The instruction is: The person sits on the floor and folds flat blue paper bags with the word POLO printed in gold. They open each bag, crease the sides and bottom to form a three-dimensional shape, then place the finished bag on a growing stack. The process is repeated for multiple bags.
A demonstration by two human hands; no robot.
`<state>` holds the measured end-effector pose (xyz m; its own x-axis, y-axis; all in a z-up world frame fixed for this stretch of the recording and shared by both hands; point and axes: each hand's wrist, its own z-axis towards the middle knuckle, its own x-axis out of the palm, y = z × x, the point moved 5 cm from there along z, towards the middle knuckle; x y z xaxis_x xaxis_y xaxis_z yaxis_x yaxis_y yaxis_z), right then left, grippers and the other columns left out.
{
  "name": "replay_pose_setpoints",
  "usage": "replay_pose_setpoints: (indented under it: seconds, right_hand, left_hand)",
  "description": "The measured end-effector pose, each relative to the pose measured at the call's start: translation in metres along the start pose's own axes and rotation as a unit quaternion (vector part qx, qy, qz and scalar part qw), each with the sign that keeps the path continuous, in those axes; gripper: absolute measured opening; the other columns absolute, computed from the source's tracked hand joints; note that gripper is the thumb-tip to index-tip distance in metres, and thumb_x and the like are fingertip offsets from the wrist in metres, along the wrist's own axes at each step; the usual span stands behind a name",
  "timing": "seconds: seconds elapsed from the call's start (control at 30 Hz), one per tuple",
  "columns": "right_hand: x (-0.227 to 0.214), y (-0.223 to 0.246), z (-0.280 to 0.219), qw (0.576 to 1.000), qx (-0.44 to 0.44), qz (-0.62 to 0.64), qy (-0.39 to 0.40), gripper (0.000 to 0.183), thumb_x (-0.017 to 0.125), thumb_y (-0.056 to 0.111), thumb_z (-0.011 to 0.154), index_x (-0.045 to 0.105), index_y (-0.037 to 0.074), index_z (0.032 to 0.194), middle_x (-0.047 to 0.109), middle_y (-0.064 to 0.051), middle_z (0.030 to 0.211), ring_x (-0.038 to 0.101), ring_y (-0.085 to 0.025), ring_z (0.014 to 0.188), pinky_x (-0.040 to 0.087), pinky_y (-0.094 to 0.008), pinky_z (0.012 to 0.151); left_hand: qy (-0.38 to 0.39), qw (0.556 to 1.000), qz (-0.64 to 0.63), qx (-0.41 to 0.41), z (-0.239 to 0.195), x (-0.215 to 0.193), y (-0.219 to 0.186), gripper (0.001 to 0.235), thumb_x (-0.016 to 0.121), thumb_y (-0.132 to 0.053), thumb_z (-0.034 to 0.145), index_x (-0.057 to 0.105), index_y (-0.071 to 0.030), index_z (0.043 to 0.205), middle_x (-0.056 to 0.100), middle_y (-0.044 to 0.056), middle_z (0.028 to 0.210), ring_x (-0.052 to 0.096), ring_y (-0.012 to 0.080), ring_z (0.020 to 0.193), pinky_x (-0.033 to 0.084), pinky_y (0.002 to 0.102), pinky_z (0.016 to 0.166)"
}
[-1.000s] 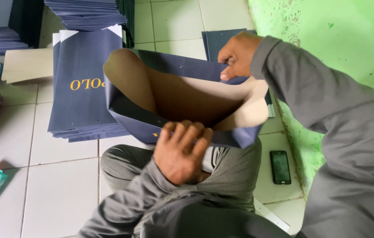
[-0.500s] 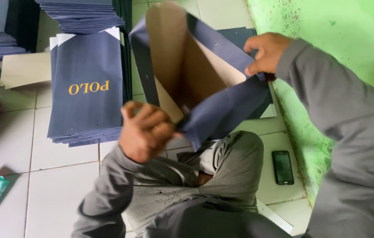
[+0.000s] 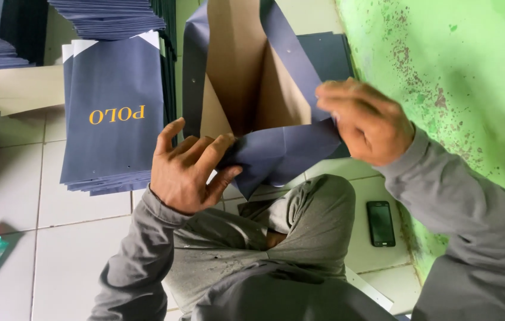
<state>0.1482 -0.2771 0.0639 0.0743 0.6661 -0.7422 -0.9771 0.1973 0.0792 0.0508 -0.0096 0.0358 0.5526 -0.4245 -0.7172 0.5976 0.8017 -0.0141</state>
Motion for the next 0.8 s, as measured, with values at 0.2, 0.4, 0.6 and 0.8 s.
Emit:
replay_pose_setpoints:
  seconds: [0.2, 0.4, 0.6, 0.8]
  right_hand:
    - [0.001, 0.013, -0.026, 0.998, 0.025, -0.030, 0.052, 0.050, 0.047, 0.030, 0.106, 0.054, -0.006, 0.141, 0.072, -0.021, 0.130, 0.061, -0.040, 0.133, 0.030, -0.056, 0.128]
    - [0.019, 0.024, -0.025, 0.987, -0.036, -0.150, 0.037, 0.079, 0.057, 0.060, 0.104, 0.047, -0.004, 0.149, 0.081, -0.020, 0.105, 0.054, -0.040, 0.141, 0.025, -0.057, 0.129]
    - [0.022, 0.020, -0.012, 0.986, 0.004, -0.133, 0.096, 0.063, 0.051, 0.054, 0.103, 0.070, 0.001, 0.130, 0.071, -0.011, 0.092, 0.057, -0.043, 0.136, 0.026, -0.064, 0.123]
    - [0.023, 0.021, -0.002, 0.980, 0.031, -0.101, 0.166, 0.045, 0.067, 0.049, 0.095, 0.077, 0.009, 0.111, 0.077, -0.003, 0.089, 0.058, -0.041, 0.135, 0.032, -0.069, 0.117]
  left_hand:
    - [-0.002, 1.000, 0.007, 0.019, -0.006, -0.002, -0.005, 0.034, 0.062, -0.019, 0.106, 0.060, -0.008, 0.138, 0.073, 0.005, 0.117, 0.064, 0.0213, 0.083, 0.051, 0.042, 0.091]
    - [0.001, 1.000, -0.018, 0.012, -0.007, -0.004, -0.008, 0.036, 0.059, -0.019, 0.106, 0.059, -0.002, 0.138, 0.073, 0.012, 0.126, 0.067, 0.0248, 0.086, 0.049, 0.039, 0.087]
    - [-0.014, 1.000, -0.004, 0.012, -0.011, -0.001, -0.012, 0.048, 0.063, -0.038, 0.106, 0.059, -0.001, 0.136, 0.074, 0.013, 0.125, 0.070, 0.0263, 0.091, 0.050, 0.040, 0.089]
    - [0.034, 0.999, 0.000, 0.007, -0.012, 0.003, -0.003, 0.042, 0.062, -0.044, 0.104, 0.072, -0.005, 0.117, 0.068, 0.001, 0.067, 0.060, 0.0208, 0.054, 0.041, 0.036, 0.066]
